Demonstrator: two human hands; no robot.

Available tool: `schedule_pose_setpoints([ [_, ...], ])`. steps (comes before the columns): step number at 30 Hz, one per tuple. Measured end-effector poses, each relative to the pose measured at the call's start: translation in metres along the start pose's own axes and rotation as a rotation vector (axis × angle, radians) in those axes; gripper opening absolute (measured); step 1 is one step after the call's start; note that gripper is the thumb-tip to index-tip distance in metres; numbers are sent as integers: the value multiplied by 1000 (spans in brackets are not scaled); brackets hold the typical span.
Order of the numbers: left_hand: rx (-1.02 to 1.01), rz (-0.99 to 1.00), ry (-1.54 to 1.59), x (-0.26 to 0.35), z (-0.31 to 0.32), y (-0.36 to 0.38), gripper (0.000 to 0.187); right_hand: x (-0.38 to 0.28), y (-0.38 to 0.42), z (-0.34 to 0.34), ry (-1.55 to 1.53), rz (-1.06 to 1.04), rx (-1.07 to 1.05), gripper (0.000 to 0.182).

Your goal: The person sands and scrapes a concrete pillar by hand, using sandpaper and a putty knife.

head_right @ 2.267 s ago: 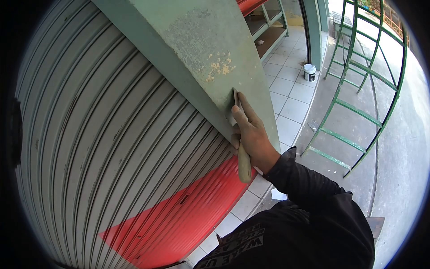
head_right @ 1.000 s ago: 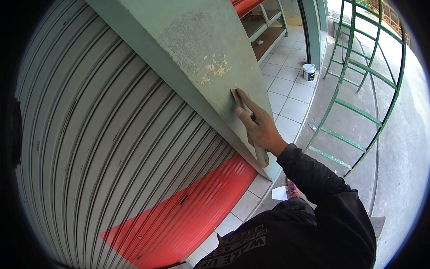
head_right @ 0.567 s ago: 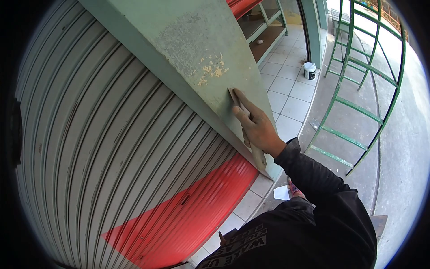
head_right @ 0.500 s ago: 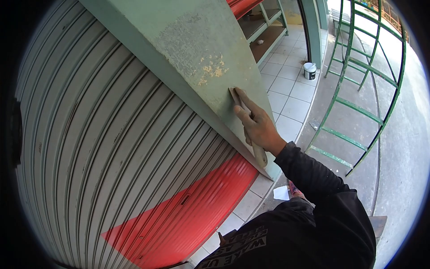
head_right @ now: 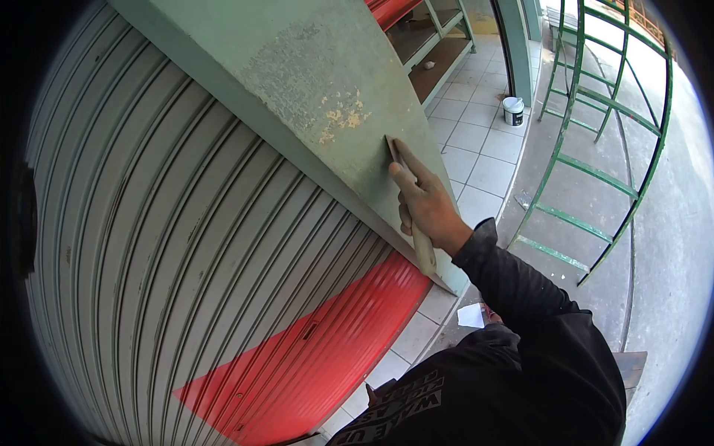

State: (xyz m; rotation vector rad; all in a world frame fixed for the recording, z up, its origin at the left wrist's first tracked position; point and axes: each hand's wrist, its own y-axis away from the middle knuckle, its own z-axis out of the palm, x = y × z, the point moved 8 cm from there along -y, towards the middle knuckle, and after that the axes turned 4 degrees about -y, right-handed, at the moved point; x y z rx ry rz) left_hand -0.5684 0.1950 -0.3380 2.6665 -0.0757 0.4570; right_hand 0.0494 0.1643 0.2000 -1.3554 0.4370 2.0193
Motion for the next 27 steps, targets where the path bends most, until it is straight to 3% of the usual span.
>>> schedule_pose_setpoints([
  [5,-28,-59,-56,-12,-3,16,116,-3,-38,-32,-84,-25,131,67],
  [7,-58,-89,-84,1,-5,4,117,1,-32,-28,-101,27,105,66],
  [11,-99,64,-41,-5,-4,-3,116,2,-8,-17,40,46,32,62],
  [14,-118,-32,-111,-5,-10,-6,117,-3,-34,-37,-5,-24,85,61],
  [18,7,37,-58,18,-25,-19,116,-9,-14,-10,96,-85,2,61],
  [25,-9,-48,-118,47,-37,-9,113,-21,-44,-30,4,-74,92,62],
  [27,-20,-47,-118,44,-29,-15,112,-8,-21,-14,110,-101,43,62],
])
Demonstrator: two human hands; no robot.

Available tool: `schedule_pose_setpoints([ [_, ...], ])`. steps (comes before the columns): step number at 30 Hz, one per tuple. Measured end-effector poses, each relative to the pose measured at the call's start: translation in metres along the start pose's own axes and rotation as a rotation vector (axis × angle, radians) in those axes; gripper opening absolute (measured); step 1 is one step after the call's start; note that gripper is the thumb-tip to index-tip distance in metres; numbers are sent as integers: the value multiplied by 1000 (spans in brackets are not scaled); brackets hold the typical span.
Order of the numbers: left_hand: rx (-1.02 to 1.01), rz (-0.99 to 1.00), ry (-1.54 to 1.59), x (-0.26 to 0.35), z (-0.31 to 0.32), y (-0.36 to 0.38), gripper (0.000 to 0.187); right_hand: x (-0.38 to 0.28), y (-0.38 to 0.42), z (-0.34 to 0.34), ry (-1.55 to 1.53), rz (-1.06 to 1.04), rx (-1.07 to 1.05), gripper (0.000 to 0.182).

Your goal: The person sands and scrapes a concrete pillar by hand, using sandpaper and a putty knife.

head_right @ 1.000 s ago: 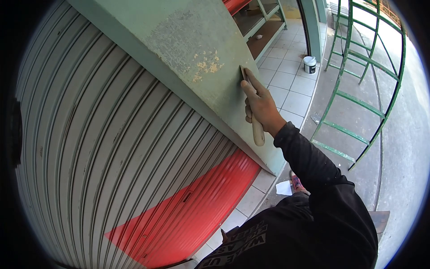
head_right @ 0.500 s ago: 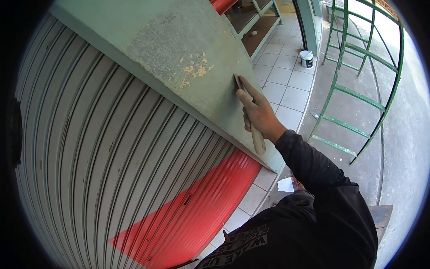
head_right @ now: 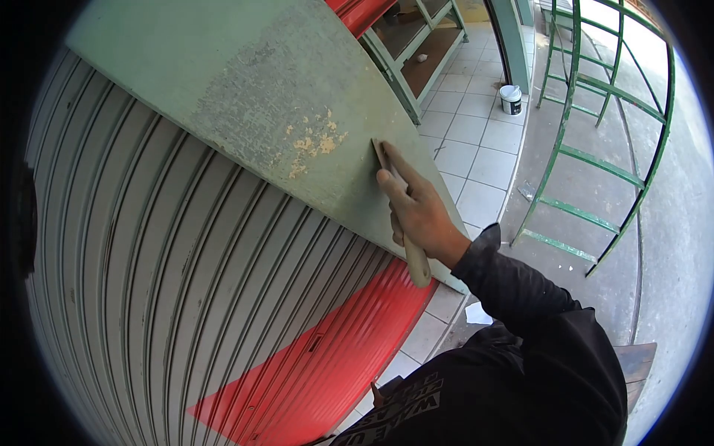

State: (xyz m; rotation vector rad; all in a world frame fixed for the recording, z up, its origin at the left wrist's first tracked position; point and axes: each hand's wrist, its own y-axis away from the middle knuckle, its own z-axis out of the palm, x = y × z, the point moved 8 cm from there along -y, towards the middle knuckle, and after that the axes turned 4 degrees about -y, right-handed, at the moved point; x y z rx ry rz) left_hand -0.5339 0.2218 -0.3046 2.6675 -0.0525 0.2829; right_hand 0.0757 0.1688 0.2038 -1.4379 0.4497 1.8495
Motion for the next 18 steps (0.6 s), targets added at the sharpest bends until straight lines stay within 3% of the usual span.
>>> schedule_pose_setpoints([
  [2,-7,-4,-2,2,1,0,112,2,-5,-5,40,-28,0,62],
  [4,-9,-2,-10,5,4,-2,112,3,-31,-27,-159,113,77,62],
  [5,-10,0,-11,8,5,-3,112,0,-40,-31,-169,70,100,62],
  [9,-11,9,-6,22,6,-13,111,5,-15,-16,1,30,-19,62],
  [13,-18,10,-35,28,3,-9,110,-5,-35,-32,-100,78,6,63],
  [18,-7,53,-54,57,-5,-29,109,-3,-26,-31,5,95,-117,63],
])
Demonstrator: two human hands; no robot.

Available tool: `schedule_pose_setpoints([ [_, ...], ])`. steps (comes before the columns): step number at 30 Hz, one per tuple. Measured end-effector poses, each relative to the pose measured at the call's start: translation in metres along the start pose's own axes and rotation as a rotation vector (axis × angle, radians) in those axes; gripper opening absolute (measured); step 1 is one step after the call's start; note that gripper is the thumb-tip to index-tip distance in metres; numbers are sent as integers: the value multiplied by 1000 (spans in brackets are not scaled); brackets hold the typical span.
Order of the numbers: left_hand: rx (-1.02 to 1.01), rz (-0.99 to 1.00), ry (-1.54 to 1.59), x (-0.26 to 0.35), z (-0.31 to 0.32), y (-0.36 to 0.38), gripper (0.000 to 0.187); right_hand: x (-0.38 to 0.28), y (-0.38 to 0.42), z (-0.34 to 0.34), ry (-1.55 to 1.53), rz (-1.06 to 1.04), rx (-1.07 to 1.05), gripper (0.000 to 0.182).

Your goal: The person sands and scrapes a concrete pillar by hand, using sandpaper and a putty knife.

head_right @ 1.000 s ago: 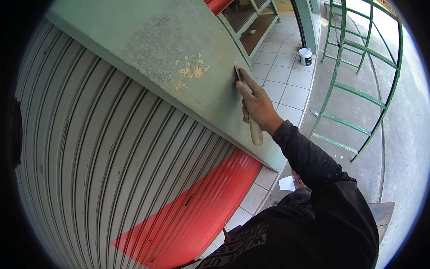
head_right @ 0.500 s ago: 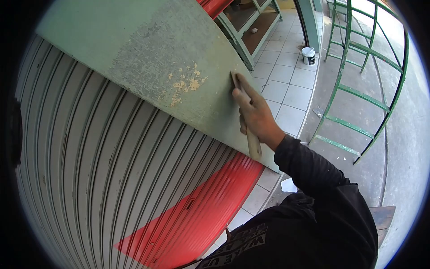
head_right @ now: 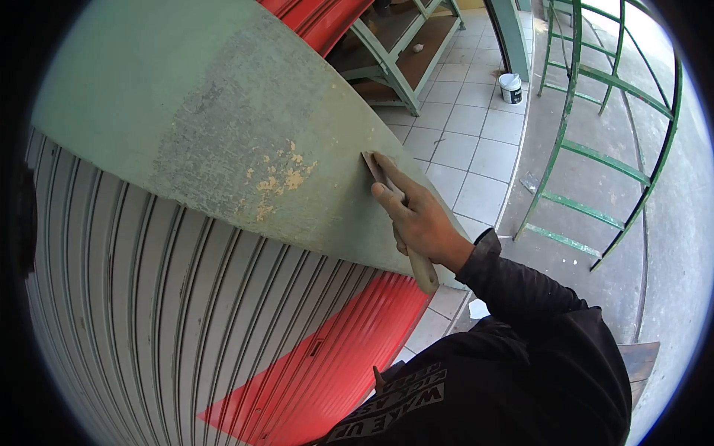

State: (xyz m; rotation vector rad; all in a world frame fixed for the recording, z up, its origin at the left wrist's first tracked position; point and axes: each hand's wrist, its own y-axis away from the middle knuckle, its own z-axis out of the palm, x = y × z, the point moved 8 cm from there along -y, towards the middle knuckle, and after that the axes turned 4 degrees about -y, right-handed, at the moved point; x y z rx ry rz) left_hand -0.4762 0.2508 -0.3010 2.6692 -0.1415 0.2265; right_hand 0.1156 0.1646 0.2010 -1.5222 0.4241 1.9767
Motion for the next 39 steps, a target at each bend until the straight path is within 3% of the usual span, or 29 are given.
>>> schedule_pose_setpoints([
  [7,52,158,38,56,-20,-17,109,-4,-2,-7,99,10,-50,63],
  [9,49,234,120,69,-20,-25,111,-11,-15,-18,181,-101,-13,63],
  [13,-8,159,37,75,-14,-18,112,-7,-19,-23,219,-17,7,62],
  [17,-86,82,40,75,-2,-22,111,-4,-13,-17,291,-283,13,62],
  [19,-106,61,17,69,3,-23,112,-8,-19,-24,236,-56,-37,62],
  [28,-131,45,-16,69,26,-32,114,-2,-28,-33,333,-335,25,63],
  [29,-59,-48,-112,76,23,-26,113,-18,-36,-38,280,-243,24,63],
  [31,-57,42,-37,92,12,-17,112,-24,-53,-46,250,-134,2,65],
  [34,-49,95,50,115,-4,-9,110,5,-40,-46,443,-270,-30,65],
  [36,-39,101,88,116,-3,-6,109,33,-19,-41,540,-627,29,66],
  [38,-51,99,67,113,6,-5,108,37,-19,-39,477,-437,-56,65],
  [39,-63,103,54,112,11,-7,107,29,-21,-39,477,-471,-56,65],
])
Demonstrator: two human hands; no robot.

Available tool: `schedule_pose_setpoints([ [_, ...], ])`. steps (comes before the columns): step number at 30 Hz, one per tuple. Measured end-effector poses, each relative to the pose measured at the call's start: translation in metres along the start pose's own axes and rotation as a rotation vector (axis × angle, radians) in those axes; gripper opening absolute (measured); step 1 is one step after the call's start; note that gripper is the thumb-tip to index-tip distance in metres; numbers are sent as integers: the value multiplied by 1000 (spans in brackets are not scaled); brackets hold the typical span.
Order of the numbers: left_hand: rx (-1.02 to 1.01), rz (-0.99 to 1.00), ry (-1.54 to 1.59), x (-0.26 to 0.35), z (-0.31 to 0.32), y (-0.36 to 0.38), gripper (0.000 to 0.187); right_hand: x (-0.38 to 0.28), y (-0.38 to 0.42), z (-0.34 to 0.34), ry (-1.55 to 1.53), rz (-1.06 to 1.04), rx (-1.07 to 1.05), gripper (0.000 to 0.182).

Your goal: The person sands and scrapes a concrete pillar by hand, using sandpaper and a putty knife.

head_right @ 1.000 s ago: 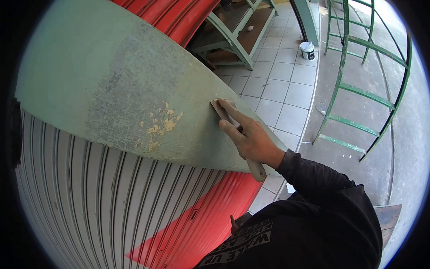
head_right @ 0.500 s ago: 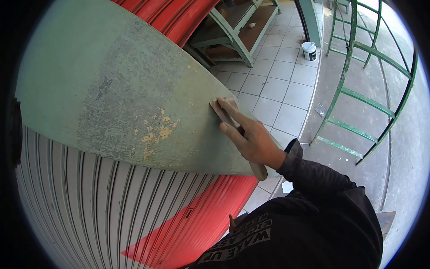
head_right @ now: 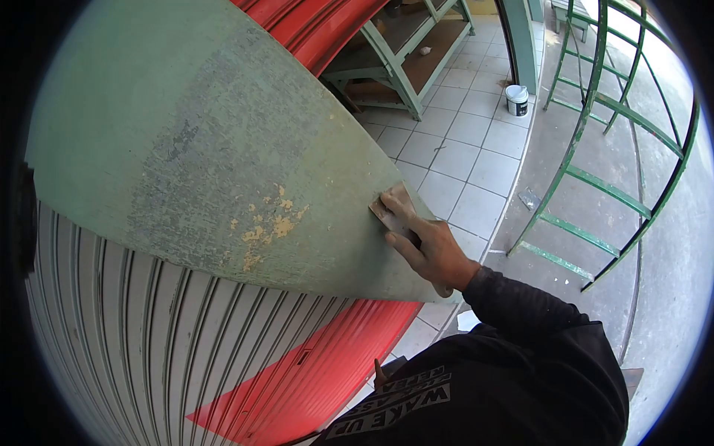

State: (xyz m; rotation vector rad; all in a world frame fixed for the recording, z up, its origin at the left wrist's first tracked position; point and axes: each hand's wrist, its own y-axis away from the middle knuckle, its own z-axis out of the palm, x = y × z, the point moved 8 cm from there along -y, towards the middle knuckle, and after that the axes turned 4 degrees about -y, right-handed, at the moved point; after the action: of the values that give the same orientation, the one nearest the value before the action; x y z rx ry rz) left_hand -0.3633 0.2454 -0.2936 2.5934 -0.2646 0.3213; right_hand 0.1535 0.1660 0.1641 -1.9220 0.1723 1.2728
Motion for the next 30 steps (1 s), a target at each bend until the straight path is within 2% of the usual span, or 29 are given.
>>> schedule_pose_setpoints([
  [2,1,10,-6,-3,5,-5,106,-26,-40,-22,5,-66,22,64],
  [3,11,13,3,-3,5,-4,106,-43,-61,-34,51,-1,-20,64],
  [5,23,-16,1,0,4,1,105,-71,-89,-47,48,-73,-36,65],
  [8,54,-7,28,12,-13,13,104,-52,-70,-35,61,-76,-50,65],
  [10,3,-75,54,19,-23,16,104,-14,-28,-10,104,-204,22,66],
  [11,46,-9,97,16,-20,12,104,-9,-14,-4,147,-223,40,66],
  [14,15,-22,70,20,-20,19,101,-20,-23,-9,116,57,1,64],
  [15,-1,-23,65,20,-19,19,101,-24,-32,-14,71,312,-30,63],
  [19,-12,-95,88,20,-23,25,100,-30,-23,-4,8,269,22,64],
  [21,44,-36,119,11,-11,16,100,-28,-13,3,-13,277,12,64],
  [24,-15,-42,83,-2,0,23,100,-36,-24,-6,-13,348,31,63],
  [27,28,-42,81,-4,-1,28,100,-41,-13,5,-210,459,-13,63],
  [30,31,-84,111,-11,-1,30,99,-36,-18,4,-213,425,24,64],
])
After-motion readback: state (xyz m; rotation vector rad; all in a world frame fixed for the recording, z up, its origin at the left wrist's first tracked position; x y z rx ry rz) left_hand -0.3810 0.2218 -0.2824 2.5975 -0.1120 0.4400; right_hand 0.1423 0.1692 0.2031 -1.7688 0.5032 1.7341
